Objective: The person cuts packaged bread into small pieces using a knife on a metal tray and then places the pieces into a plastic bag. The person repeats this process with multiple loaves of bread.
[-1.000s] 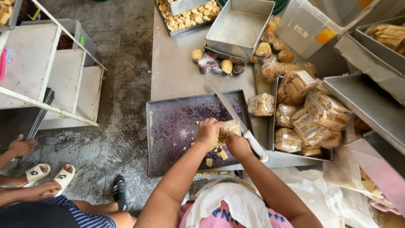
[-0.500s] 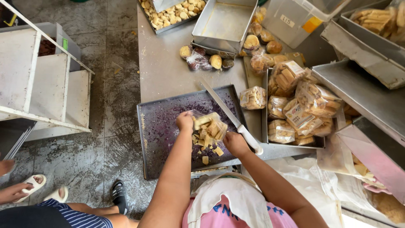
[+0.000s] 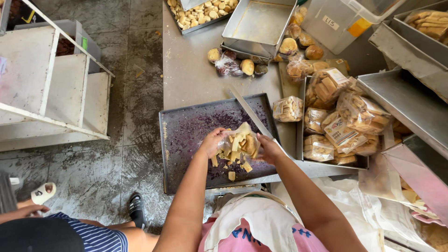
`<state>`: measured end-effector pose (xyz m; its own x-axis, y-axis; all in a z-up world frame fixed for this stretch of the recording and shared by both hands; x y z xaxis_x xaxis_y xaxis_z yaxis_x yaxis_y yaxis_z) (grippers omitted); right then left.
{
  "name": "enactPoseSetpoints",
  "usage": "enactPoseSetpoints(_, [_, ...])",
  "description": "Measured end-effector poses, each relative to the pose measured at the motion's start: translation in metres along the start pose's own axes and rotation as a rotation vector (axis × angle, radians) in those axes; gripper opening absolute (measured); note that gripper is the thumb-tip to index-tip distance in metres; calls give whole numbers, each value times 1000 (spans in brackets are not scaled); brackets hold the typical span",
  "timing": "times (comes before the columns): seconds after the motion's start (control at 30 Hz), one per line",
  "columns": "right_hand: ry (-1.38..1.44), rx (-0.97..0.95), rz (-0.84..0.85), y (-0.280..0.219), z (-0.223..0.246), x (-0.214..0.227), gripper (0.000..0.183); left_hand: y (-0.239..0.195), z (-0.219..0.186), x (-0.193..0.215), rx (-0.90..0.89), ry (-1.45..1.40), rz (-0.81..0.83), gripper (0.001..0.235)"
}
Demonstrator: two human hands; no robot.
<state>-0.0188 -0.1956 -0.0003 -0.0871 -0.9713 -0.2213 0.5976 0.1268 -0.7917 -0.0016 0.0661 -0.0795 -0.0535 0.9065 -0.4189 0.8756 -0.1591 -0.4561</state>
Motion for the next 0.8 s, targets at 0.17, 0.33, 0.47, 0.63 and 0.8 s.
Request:
enactPoseSetpoints(0.17, [-38, 357, 11, 14, 18, -3, 33, -38, -53, -6, -298, 292, 224, 12])
enactPoseSetpoints(0.33, [-9, 778, 127, 25, 26, -12, 11, -48, -73, -2, -428, 395, 188, 12])
enactPoseSetpoints(0.47, [-122, 976, 181, -6, 42, -19, 14, -48, -79, 5, -386, 588, 20, 19])
enactPoseSetpoints(0.63, [-244, 1105, 204, -57, 69, -32, 21, -46, -81, 9, -550, 646, -81, 23])
enactPoseSetpoints(0.8, [-395, 1294, 137, -91, 73, -39, 22, -46, -93, -6, -706, 737, -238, 24])
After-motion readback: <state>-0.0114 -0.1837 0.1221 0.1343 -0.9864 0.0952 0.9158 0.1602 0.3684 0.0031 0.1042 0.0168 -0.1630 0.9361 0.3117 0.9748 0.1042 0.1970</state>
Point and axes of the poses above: each hand's wrist, its own y-axis towards the middle knuckle, its own x-axis out of the back of the hand, z = x × y, the point moved 2 cm from there along y, towards the middle knuckle, and after that the axes turned 5 degrees about -z, right-handed, at the moved point
